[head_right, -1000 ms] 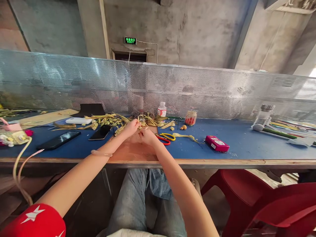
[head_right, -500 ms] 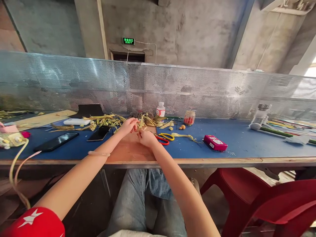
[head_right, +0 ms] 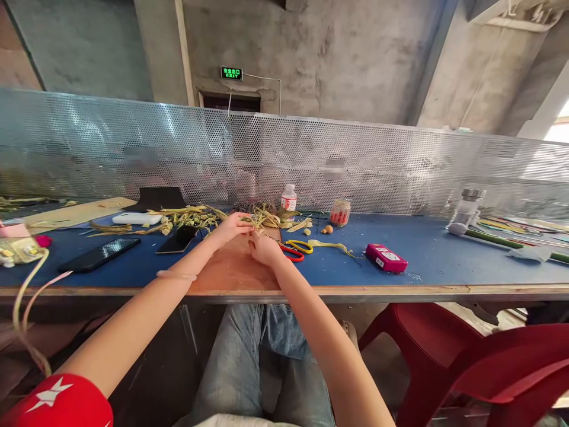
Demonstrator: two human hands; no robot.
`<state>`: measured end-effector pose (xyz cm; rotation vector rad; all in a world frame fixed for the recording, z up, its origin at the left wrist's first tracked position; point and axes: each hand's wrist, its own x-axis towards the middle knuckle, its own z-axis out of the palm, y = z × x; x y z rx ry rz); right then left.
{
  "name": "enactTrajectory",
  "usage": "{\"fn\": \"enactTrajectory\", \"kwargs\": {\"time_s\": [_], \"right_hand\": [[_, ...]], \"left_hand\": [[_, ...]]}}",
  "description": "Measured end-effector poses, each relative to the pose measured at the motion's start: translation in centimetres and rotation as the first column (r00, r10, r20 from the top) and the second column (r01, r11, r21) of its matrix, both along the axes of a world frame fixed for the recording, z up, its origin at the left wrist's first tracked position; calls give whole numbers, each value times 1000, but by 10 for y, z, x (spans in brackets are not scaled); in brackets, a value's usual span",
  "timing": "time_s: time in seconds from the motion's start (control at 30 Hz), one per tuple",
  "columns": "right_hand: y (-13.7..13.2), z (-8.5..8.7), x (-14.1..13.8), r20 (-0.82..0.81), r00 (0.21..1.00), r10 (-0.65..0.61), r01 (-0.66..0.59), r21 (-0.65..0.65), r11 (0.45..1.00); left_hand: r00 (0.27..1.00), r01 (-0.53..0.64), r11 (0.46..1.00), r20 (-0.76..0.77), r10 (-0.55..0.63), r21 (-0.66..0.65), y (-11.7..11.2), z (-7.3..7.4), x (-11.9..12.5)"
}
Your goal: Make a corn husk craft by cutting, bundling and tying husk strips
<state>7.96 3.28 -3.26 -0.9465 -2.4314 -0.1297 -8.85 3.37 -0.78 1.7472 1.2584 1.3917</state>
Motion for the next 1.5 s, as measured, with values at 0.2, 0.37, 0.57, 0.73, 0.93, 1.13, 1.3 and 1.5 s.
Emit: {"fn": "enactTrajectory", "kwargs": {"time_s": [0.2, 0.37, 0.57, 0.73, 0.93, 1.13, 1.3, 1.5], "right_hand": [[-2, 4, 5, -76, 996, -47, 57, 135, 989], [1, 9, 7, -187, 975, -118, 170, 289, 942], [16, 2, 4, -152, 980, -127, 174, 359, 917], [21, -3, 4, -154, 976, -156, 201, 342, 918], [17, -2, 4, -147, 977, -152, 191, 310, 931], [10, 1, 1, -75, 992, -105, 121, 265, 956], [5, 3, 0, -37, 994, -104, 109, 199, 974], [-2, 5, 0, -1, 994, -105, 104, 129, 986]], "left_hand": [[997, -73, 997, 4, 73, 2, 4, -2, -4], [998, -55, 998, -19, 55, 21, 6, -5, -4], [999, -9, 999, -44, 10, 41, 5, -3, -1], [997, 1, 999, -74, 1, 38, 4, -2, 0], [982, -79, 996, -169, 84, 36, 2, -1, 2], [963, -123, 990, -235, 136, 67, -2, 0, 11], [931, -190, 970, -285, 227, 152, 0, 2, 14], [883, -213, 944, -364, 297, 252, -2, 5, 14]]}}
